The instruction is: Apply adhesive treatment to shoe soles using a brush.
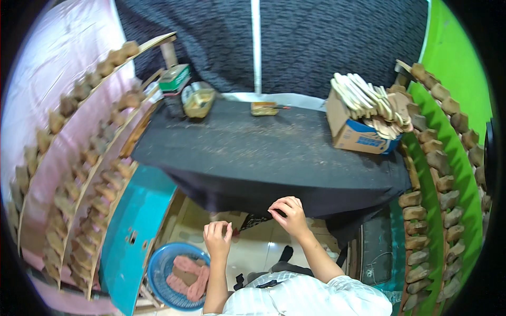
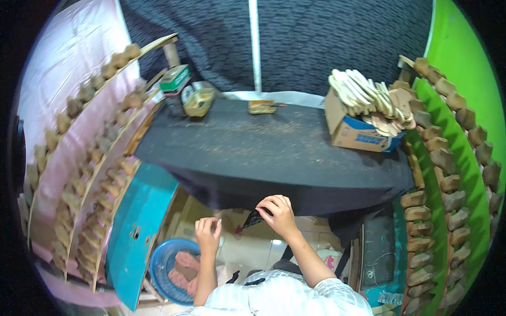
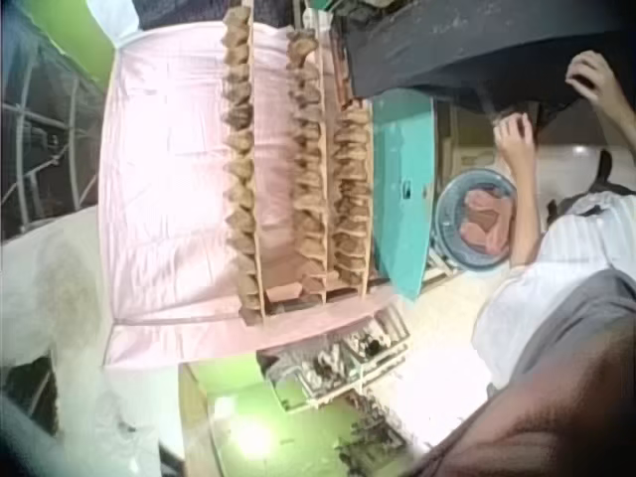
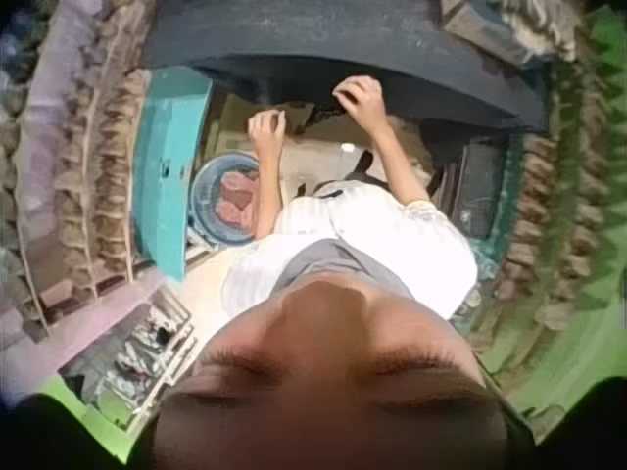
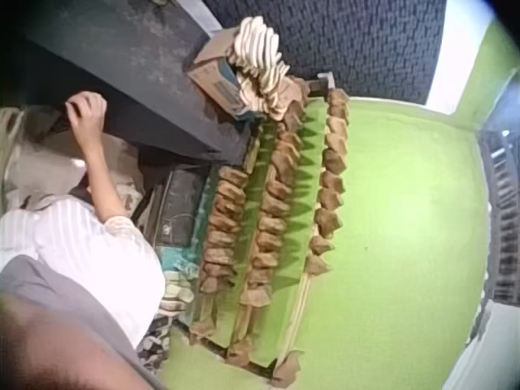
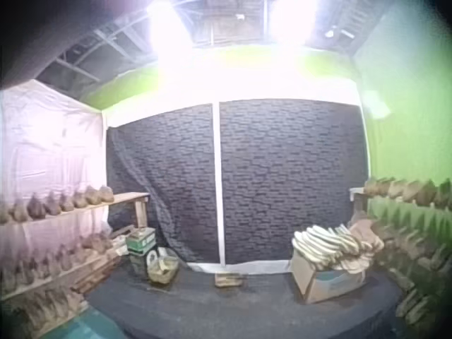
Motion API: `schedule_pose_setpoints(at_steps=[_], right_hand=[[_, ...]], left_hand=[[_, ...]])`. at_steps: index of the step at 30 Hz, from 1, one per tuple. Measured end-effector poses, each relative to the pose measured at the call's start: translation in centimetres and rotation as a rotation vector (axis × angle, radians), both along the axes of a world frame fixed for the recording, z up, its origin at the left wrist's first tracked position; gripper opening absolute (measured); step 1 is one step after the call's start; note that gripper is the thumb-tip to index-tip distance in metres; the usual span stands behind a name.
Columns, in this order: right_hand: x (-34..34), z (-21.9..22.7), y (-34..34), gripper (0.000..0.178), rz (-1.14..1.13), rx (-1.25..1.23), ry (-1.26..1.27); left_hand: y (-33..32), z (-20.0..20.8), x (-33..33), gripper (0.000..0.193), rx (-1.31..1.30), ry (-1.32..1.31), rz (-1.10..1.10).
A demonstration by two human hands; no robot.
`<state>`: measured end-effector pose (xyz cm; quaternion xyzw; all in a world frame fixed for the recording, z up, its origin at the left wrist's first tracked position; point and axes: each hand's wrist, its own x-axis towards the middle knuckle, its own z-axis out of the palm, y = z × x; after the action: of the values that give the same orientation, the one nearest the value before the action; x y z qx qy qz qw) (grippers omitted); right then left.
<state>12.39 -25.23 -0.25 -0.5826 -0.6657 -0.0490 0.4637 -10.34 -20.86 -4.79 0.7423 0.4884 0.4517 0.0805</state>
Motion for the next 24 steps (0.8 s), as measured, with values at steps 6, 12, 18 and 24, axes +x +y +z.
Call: schedule_pose_setpoints(at_steps=[6, 12, 18, 24], right_hand=[[12.9, 2.4, -0.1, 0.011, -0.236, 0.067, -0.043], [23.8, 7.9, 0.4, 0.012, -0.415, 0.208, -0.188], [31.2, 15.0, 3.9, 0.014, -0.607, 0.493, -0.102], [37.1, 18.5, 6.9, 0.029, -0.723, 0.349, -0.162]], left_hand=[[4.6, 1.9, 14.5, 0.009, 0.032, -0.085, -0.216], [7.4, 4.1, 25.9, 0.01, 0.081, -0.084, -0.408], [11.0, 6.6, 31.8, 0.012, 0.167, -0.05, -0.52], [14.8, 8.1, 35.4, 0.011, 0.176, -0.036, -0.584]])
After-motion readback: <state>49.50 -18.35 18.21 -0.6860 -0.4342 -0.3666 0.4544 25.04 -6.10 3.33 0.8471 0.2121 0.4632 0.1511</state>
